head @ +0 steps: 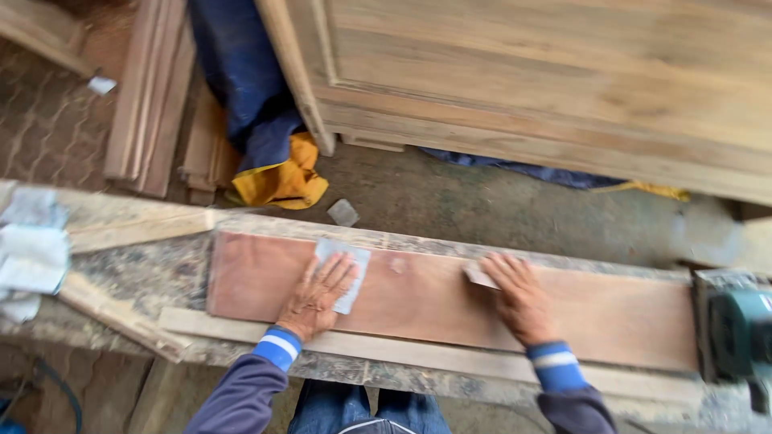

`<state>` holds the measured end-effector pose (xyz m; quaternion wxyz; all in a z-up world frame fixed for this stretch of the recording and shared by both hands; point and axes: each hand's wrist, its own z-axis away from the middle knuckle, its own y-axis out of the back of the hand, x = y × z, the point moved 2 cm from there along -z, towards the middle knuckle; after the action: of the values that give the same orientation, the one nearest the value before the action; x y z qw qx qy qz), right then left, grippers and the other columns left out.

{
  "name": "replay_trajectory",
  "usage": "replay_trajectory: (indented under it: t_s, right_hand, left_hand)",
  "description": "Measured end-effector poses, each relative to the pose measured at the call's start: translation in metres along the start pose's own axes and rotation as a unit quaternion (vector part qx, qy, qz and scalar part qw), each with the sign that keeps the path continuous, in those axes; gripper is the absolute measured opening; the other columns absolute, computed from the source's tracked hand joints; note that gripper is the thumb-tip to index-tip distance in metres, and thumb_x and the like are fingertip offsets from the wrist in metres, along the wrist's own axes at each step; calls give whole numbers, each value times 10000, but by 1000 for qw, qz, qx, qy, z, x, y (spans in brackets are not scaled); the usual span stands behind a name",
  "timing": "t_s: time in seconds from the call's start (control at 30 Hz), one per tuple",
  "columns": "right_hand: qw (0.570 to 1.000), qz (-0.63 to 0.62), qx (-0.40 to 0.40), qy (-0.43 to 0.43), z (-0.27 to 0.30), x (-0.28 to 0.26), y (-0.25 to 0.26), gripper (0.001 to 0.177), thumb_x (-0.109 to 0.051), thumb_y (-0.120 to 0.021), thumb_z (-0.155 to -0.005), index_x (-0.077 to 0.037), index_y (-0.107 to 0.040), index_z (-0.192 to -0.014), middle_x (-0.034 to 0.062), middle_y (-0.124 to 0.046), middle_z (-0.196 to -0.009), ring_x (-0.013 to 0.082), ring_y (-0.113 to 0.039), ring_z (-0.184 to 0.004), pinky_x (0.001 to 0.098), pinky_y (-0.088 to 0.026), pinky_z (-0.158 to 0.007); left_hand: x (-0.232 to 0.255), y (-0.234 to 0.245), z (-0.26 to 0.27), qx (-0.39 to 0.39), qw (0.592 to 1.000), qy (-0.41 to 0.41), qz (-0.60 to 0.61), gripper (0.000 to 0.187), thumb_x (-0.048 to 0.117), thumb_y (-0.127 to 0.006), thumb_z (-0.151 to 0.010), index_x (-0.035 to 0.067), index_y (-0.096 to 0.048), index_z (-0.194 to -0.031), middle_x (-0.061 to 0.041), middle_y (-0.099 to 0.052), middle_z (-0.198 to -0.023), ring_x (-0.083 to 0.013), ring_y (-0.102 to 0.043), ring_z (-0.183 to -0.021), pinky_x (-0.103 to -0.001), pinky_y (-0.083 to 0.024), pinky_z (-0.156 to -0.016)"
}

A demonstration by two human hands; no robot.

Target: Sanding a piece of wood using an orbital sander and manual sandpaper.

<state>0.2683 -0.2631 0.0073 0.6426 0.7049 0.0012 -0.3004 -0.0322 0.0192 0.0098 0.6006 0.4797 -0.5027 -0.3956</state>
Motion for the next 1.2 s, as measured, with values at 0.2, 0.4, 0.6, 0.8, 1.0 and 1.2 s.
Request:
replay_trajectory:
  t_s: [0.2, 0.4, 0.6, 0.8, 1.0, 1.2]
  right_hand:
    - [997, -63, 23, 33, -30, -14, -35, 535, -26, -600, -884, -134, -593, -1408, 91, -566, -1493, 321, -460, -1457, 500, -302, -1235]
    - [984, -98, -26, 147, -128, -191, -82, 532, -69, -626, -889, -67, -554, -1416, 169, -559, -1473, 341, -488, -1391, 492, -326, -1201]
    - [981, -82, -79, 158, -139, -191, -74, 483, -61, -603, -911, -64, -574, -1394, 154, -588, -1440, 323, -529, -1356, 468, -355, -1185]
    - [971, -122, -88, 185, -171, -246, -95, 526, -39, -572, -882, -33, -560, -1408, 172, -588, -1454, 321, -550, -1356, 443, -377, -1188]
    - [969, -135, -101, 183, -230, -348, -132, 417, -127, -615, -988, -21, -566, -1389, 202, -569, -1446, 382, -524, -1370, 436, -386, -1176]
    - [974, -70, -114, 181, -200, -299, -103, 479, -133, -616, -939, -57, -575, -1410, 172, -598, -1440, 337, -540, -1367, 457, -358, -1201]
  left_hand:
    - [-69, 8, 80, 163, 944, 287, -7, 775, 270, -659, -902, 71, -337, -1578, -166, -298, -1659, -361, -245, -1536, -583, -132, -1235]
    - [-66, 13, 73, 85, 939, 334, 4, 879, 240, -715, -781, 75, -335, -1557, -152, -287, -1654, -342, -241, -1539, -580, -134, -1239]
    - [-69, 16, 92, 44, 947, 311, 64, 921, 188, -687, -724, 56, -305, -1551, -179, -232, -1641, -356, -202, -1525, -585, -103, -1230]
    - [-76, -1, 116, 53, 984, 166, 49, 836, 102, -555, -774, 60, -323, -1576, -164, -259, -1671, -337, -205, -1541, -586, -106, -1235]
    - [-77, -4, 113, -4, 986, 153, 58, 802, 122, -540, -793, 68, -332, -1566, -181, -253, -1637, -361, -191, -1525, -604, -92, -1214]
    - [-75, -12, 122, 59, 985, 157, 37, 792, 186, -535, -841, 101, -338, -1604, -116, -269, -1700, -302, -209, -1573, -556, -90, -1264]
